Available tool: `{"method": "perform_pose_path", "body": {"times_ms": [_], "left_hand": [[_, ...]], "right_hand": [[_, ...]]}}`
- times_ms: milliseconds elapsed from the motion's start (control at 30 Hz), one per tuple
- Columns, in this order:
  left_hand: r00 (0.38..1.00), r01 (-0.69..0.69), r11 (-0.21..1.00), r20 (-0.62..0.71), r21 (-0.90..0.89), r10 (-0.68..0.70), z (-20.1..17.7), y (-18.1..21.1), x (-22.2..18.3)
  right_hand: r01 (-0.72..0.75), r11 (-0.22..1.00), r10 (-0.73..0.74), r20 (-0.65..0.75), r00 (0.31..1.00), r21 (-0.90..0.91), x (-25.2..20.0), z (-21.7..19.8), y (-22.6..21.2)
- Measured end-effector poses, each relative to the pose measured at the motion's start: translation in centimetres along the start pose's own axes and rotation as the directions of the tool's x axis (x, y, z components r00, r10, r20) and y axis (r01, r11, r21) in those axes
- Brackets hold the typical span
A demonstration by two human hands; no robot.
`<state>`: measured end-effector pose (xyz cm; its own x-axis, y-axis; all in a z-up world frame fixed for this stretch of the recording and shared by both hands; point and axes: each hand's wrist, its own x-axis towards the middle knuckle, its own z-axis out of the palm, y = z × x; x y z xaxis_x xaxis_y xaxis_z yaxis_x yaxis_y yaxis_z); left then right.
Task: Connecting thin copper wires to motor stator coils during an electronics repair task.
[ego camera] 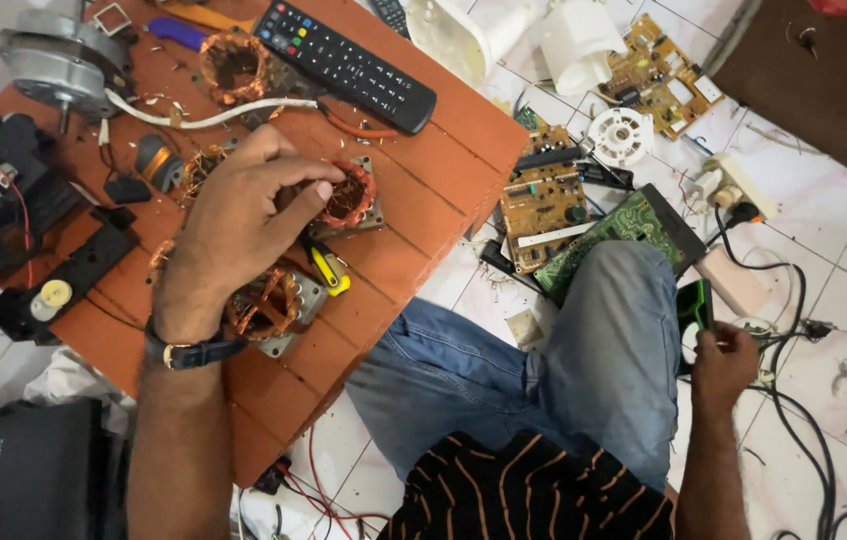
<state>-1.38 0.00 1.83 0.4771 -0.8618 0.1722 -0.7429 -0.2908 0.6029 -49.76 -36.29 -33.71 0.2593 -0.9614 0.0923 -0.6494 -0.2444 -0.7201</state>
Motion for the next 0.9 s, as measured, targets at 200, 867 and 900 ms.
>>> {"method": "perform_pose_path", "body": {"times_ms": [200, 867, 900], "left_hand": [[1.0, 0.001, 1.0, -0.01, 0.025, -0.001, 0.1, -0.1, -0.1], [0.998, 0.061, 0.998, 0.032, 0.019, -0.061, 0.0, 0.1, 0.4], [0.996, 0.079, 0.997, 0.035, 0.018, -0.079, 0.0, 0.1, 0.3]], "right_hand": [[0.124, 0.984, -0.12, -0.04, 0.992, 0.13, 0.4, -3.3, -11.8], [-0.594, 0.478, -0.04, 0.691, 0.722, 0.647, -2.7, 8.2, -19.7], [-0.628, 0.455, -0.044, 0.72, 0.693, 0.632, -2.7, 8.1, -19.8]]}}
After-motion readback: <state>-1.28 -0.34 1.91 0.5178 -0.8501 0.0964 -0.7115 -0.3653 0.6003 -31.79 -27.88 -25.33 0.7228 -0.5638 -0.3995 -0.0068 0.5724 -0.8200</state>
